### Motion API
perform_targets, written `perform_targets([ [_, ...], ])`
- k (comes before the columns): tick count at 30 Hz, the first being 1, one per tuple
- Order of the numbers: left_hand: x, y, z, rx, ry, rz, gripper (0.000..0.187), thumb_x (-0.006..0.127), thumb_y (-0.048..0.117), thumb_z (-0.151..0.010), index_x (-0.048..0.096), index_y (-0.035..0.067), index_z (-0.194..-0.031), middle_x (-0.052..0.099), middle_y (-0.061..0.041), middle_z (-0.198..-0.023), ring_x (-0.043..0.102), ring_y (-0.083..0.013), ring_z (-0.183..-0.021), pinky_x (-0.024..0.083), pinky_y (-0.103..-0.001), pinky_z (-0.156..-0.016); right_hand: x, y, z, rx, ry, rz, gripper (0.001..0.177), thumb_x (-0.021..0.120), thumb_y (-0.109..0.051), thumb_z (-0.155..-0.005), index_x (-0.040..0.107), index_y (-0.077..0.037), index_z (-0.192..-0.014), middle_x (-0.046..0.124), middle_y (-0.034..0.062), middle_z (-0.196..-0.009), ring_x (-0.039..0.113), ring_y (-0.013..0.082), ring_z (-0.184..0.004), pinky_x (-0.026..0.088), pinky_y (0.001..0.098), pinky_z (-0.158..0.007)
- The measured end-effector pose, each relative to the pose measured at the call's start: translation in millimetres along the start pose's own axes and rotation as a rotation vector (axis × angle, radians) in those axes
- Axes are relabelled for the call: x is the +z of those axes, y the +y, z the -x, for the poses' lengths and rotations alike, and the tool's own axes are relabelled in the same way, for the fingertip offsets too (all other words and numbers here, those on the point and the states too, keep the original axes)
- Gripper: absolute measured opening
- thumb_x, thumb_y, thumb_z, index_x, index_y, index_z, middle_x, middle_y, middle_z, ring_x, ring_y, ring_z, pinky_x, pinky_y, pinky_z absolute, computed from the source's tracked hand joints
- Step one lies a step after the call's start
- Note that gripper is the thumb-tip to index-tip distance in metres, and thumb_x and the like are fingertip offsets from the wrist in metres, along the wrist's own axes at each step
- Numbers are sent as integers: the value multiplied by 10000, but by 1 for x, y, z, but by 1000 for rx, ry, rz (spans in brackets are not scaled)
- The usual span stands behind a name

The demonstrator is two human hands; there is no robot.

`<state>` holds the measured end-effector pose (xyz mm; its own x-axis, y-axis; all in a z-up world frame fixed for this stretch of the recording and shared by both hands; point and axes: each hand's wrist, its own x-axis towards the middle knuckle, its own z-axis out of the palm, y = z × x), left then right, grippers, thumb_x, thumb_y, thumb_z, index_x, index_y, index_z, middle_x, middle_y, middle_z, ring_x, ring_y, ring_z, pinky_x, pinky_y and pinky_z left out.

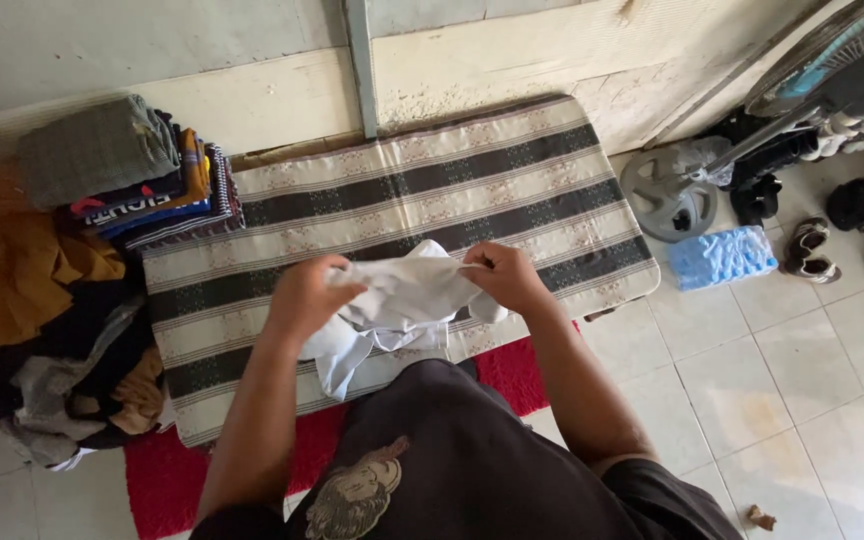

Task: The person folds a white t-shirt on a striped bench. They smooth the fabric, fold the sleeves inward, fold the bottom up, and then fold the shirt in half before placing it on a stack of folded clothes.

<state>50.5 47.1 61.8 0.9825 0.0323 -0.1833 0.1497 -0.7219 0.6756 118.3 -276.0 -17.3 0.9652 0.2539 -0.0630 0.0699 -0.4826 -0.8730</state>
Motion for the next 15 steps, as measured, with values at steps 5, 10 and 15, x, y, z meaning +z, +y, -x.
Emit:
perform_targets([
  [5, 34, -54, -39, -14, 160, 34, 406, 710, 454, -919, 738, 128, -1160, 747, -121, -1084, 699, -333, -1081, 541, -459, -932, -34, -12, -1, 40, 67, 169, 248, 828, -221, -785, 762, -103, -994, 735, 157, -839, 722, 364, -846, 548, 482, -796],
  [10, 46, -70, -45, 15, 331, 405, 321, 701, 348, -975, 667, 83, -1153, 696, -166, -1137, 661, -346, -1124, 501, -474, -951, -43, -3, -11, 156, 97, 268, 225, 788, -253, -854, 784, -121, -1036, 734, 103, -842, 719, 310, -839, 562, 448, -819],
  [15, 23, -30, -37, 115, 403, 602, 361, 654, 278, -1027, 597, 57, -1306, 623, -214, -1158, 618, -320, -1042, 524, -454, -885, -45, 56, -37, 90, 197, 476, 246, 622, -398, -984, 747, -237, -1121, 730, 45, -1000, 702, 281, -1010, 542, 450, -924],
])
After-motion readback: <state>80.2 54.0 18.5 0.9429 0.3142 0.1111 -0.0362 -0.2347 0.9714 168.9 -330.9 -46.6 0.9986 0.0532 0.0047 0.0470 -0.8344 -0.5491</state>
